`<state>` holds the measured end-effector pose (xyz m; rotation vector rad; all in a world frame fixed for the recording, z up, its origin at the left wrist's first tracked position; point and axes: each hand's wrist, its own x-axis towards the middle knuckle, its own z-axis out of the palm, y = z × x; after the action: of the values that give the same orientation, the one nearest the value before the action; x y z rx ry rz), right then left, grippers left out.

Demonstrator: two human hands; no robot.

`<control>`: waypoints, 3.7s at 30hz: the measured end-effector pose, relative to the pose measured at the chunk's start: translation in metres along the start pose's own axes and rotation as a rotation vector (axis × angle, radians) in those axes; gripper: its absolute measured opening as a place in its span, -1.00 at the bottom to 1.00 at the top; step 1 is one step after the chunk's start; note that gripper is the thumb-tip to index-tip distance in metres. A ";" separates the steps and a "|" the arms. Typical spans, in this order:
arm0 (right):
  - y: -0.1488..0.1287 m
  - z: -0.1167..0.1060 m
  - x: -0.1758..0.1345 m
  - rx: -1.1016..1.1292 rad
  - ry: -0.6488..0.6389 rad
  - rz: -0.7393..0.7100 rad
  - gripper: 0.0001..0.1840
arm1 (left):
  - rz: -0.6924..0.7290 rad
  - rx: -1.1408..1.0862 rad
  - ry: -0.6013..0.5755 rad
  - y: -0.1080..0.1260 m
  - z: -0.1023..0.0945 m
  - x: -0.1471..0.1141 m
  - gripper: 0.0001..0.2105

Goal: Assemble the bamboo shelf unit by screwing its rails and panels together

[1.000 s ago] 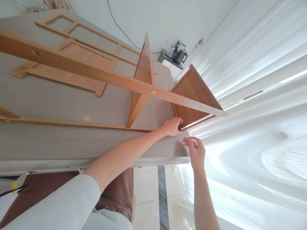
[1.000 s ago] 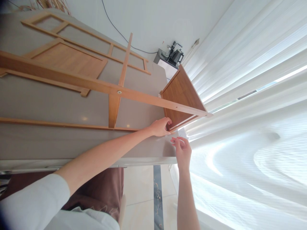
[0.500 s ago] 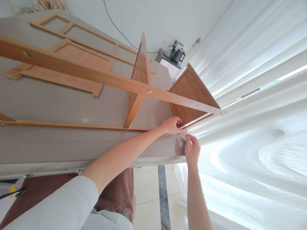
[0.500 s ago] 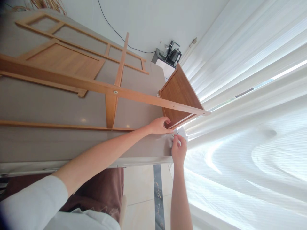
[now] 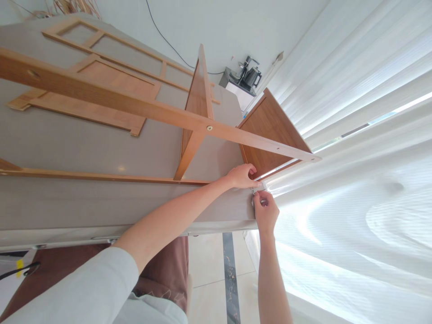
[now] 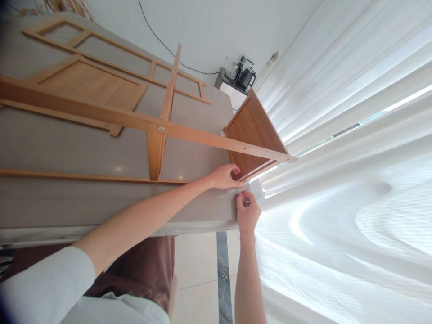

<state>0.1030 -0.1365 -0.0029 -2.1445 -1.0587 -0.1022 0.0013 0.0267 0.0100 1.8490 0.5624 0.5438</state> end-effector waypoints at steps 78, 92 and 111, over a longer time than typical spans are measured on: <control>-0.001 0.006 -0.003 0.018 0.037 -0.038 -0.70 | -0.008 -0.015 -0.002 0.000 -0.001 0.000 -0.45; 0.002 0.005 -0.003 -0.017 0.036 -0.072 -0.71 | -0.009 0.003 0.000 0.002 -0.001 -0.002 -0.48; -0.002 0.002 0.002 -0.021 0.014 -0.037 -0.67 | -0.006 -0.019 -0.012 -0.004 0.001 0.004 -0.45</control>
<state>0.1022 -0.1334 -0.0027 -2.1403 -1.0939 -0.1458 0.0043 0.0293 0.0061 1.8311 0.5536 0.5321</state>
